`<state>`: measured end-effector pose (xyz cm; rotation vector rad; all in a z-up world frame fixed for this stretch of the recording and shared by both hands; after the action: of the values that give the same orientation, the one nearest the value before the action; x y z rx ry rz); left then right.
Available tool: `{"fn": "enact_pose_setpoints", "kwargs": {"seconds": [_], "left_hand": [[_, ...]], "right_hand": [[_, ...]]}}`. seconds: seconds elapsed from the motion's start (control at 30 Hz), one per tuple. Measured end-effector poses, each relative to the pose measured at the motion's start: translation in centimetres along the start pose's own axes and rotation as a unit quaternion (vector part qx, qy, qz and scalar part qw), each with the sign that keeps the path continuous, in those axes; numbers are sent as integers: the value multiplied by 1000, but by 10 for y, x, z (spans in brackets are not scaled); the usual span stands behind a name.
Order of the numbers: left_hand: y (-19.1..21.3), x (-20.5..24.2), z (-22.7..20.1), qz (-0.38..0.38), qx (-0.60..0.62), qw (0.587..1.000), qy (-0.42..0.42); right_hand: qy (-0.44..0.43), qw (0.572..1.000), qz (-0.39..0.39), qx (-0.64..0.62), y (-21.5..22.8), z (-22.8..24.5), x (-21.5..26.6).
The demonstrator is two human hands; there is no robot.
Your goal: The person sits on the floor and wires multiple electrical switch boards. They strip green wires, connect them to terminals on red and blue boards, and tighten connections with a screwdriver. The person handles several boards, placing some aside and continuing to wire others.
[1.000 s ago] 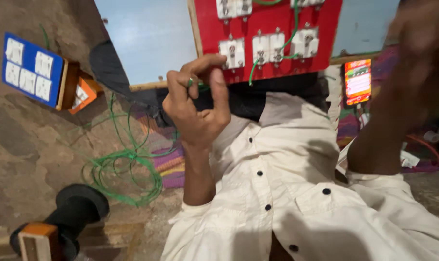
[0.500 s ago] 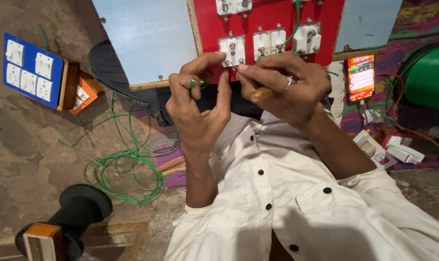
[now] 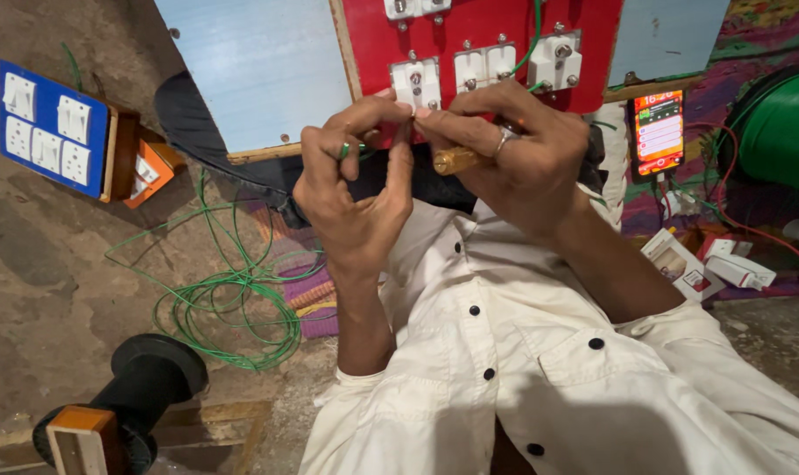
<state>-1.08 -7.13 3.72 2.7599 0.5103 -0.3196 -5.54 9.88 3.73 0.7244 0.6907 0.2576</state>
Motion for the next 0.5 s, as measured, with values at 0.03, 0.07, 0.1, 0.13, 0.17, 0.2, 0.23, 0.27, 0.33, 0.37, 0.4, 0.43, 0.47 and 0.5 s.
{"fn": "enact_pose_setpoints", "kwargs": {"seconds": [0.03,0.07,0.1,0.13,0.17,0.2,0.23,0.27,0.33,0.37,0.4,0.43,0.47,0.5], "left_hand": [[0,0,-1,1,-2,1000,4],[0,0,-2,2,-3,1000,7],[1,0,-3,4,-4,1000,11],[2,-1,-4,7,-10,1000,14],[3,-1,-4,10,-16,1000,16],[3,-2,-4,13,-21,1000,18],[4,-3,-4,19,0,1000,17],[5,-4,-4,24,21,999,16],[5,-7,-3,30,31,999,4],[7,-7,-4,30,15,999,-4],[9,-7,-5,31,7,999,-10],[10,-7,-6,33,0,999,-17],[11,-7,-7,36,1,999,-22],[11,-8,-8,36,-2,999,-27]], "right_hand": [[-15,1000,10,-4,-1,1,1],[-22,999,9,-33,0,1,1],[-29,998,8,-62,0,3,0],[-37,995,7,-92,0,5,-3],[-58,994,-2,-88,3,6,-7],[-80,993,-12,-84,4,9,-12],[-90,994,-10,-66,8,14,-19],[-100,994,-8,-48,12,19,-29],[-91,995,20,15,29,29,-51],[-129,989,69,-30,34,32,-60],[-164,976,120,-76,41,34,-65],[-197,958,170,-121,41,36,-68],[-151,967,121,-163,38,39,-72],[-103,971,72,-205,36,40,-72]]}}
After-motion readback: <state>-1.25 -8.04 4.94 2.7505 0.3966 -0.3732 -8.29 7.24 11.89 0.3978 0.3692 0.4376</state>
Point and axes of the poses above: each hand's wrist, its own x-axis away from the middle knuckle, its own y-axis out of the back of the hand, z = x × y, the point moved 3 cm from there along -x, towards the middle knuckle, and after that the axes turned 5 degrees about x, right-handed, at the moved point
